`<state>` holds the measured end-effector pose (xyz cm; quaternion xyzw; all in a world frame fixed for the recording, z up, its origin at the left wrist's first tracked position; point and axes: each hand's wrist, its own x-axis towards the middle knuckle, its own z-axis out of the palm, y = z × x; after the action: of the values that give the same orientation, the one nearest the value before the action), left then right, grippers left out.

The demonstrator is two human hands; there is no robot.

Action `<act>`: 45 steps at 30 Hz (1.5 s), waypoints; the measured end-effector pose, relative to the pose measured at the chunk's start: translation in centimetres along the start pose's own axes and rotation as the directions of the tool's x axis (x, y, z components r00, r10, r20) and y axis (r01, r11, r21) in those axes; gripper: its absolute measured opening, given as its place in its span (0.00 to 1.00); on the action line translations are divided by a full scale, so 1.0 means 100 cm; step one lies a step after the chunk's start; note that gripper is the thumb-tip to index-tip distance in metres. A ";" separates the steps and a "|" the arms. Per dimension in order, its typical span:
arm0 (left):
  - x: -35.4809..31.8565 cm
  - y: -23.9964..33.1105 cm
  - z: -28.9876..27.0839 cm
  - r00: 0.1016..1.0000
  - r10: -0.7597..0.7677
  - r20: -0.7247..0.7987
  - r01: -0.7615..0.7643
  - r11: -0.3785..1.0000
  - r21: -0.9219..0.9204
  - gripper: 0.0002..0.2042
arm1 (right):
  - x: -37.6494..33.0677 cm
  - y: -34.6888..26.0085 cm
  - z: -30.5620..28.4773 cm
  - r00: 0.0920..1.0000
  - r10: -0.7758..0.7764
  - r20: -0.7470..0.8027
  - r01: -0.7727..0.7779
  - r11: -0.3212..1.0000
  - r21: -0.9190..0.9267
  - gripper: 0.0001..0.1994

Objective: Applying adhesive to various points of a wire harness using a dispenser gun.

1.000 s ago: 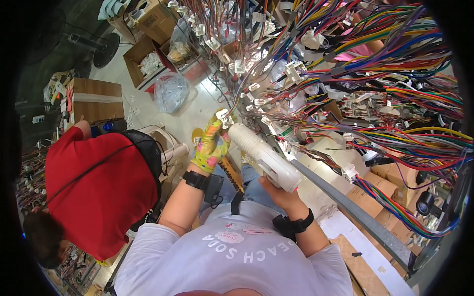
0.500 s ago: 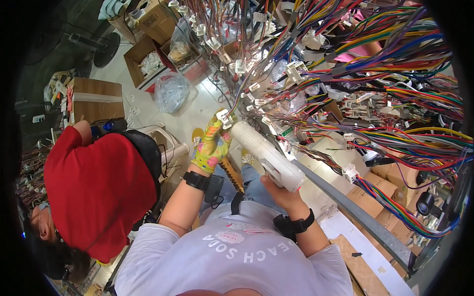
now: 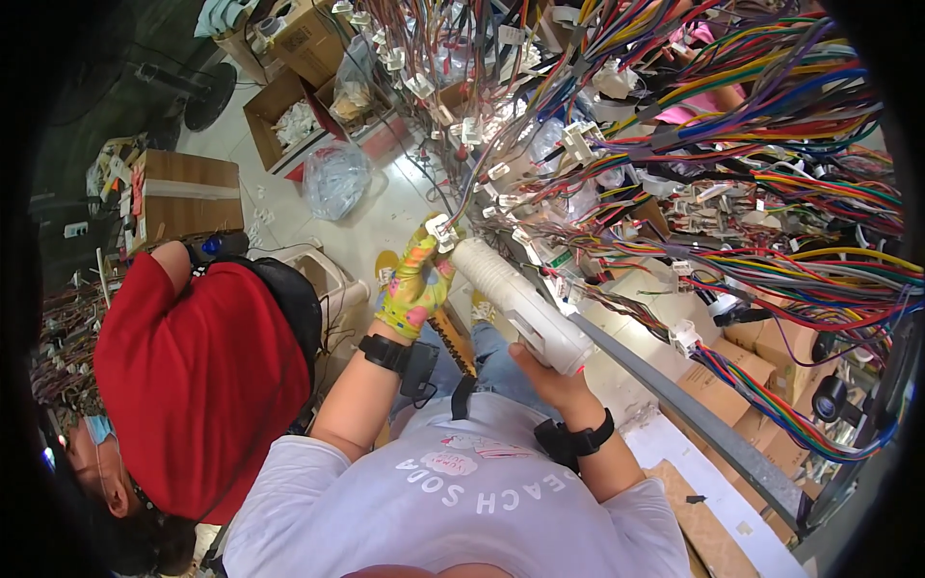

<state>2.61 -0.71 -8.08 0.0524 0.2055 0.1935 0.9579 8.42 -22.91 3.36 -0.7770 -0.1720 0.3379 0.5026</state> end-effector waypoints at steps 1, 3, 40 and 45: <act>0.000 0.000 -0.001 1.000 -0.005 -0.007 0.005 1.000 0.003 0.24 | 0.000 -0.002 -0.001 1.000 -0.001 0.002 0.001 1.000 0.000 0.07; 0.000 0.001 0.002 1.000 -0.006 -0.016 0.006 1.000 0.007 0.24 | 0.001 -0.003 -0.004 0.999 -0.013 0.048 0.015 0.999 -0.033 0.07; -0.009 0.011 0.028 0.997 -0.074 -0.033 0.077 0.993 0.094 0.17 | 0.008 0.000 -0.005 0.994 -0.010 0.113 0.009 1.000 0.016 0.16; -0.007 0.007 0.021 0.998 -0.053 -0.030 0.056 0.991 0.118 0.17 | 0.009 0.015 -0.005 0.992 -0.043 0.118 0.042 0.999 0.006 0.18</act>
<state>2.62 -0.35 -5.75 0.1013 0.2308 0.1554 0.9552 9.29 -23.33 1.86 -0.7508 -0.2173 0.3728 0.5001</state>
